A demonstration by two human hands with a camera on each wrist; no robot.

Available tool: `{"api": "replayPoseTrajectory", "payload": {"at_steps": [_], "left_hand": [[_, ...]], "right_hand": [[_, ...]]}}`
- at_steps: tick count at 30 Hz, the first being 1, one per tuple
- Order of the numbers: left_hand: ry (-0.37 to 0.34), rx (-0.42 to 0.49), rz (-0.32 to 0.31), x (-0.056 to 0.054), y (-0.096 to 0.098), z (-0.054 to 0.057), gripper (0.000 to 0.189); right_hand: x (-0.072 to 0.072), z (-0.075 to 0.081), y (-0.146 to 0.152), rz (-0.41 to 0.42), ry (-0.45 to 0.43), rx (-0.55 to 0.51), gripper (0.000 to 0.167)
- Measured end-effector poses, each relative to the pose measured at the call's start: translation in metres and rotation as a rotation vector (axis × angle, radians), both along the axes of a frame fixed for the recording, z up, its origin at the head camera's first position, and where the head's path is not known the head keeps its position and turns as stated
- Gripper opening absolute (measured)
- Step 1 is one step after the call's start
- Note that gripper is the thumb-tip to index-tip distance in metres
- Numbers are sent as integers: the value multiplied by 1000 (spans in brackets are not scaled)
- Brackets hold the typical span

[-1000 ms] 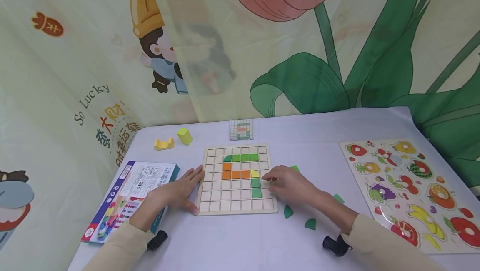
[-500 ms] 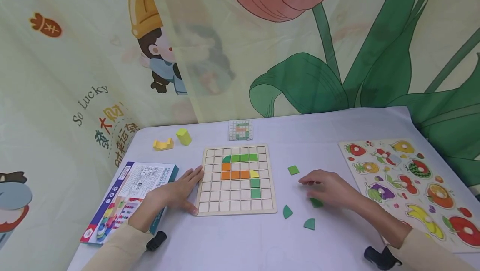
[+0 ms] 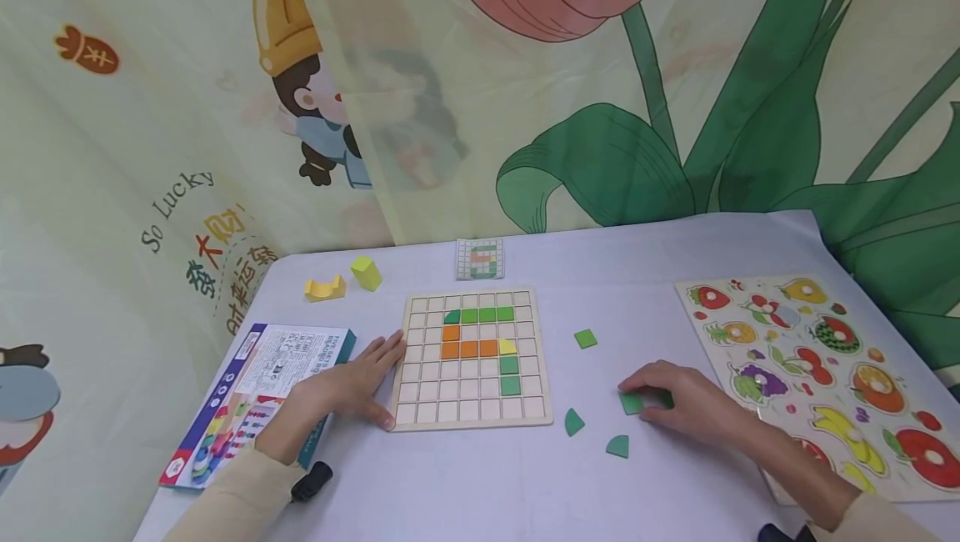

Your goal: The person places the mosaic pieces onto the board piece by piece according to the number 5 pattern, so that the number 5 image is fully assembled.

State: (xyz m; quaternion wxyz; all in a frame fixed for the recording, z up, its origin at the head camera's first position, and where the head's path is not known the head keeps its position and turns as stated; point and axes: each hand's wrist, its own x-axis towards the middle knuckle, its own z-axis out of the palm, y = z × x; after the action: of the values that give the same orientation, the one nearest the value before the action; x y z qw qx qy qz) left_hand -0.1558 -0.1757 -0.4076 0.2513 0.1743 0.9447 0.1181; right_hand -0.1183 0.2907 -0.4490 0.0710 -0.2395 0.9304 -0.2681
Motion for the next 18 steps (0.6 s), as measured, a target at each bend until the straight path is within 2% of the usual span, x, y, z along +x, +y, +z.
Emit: {"api": "replayPoseTrajectory", "payload": {"at_steps": [18], "left_hand": [[10,-13,-9,-1,0,-2,112]], "right_hand": [[5,-4,-5,-54,45,-14,37]]}}
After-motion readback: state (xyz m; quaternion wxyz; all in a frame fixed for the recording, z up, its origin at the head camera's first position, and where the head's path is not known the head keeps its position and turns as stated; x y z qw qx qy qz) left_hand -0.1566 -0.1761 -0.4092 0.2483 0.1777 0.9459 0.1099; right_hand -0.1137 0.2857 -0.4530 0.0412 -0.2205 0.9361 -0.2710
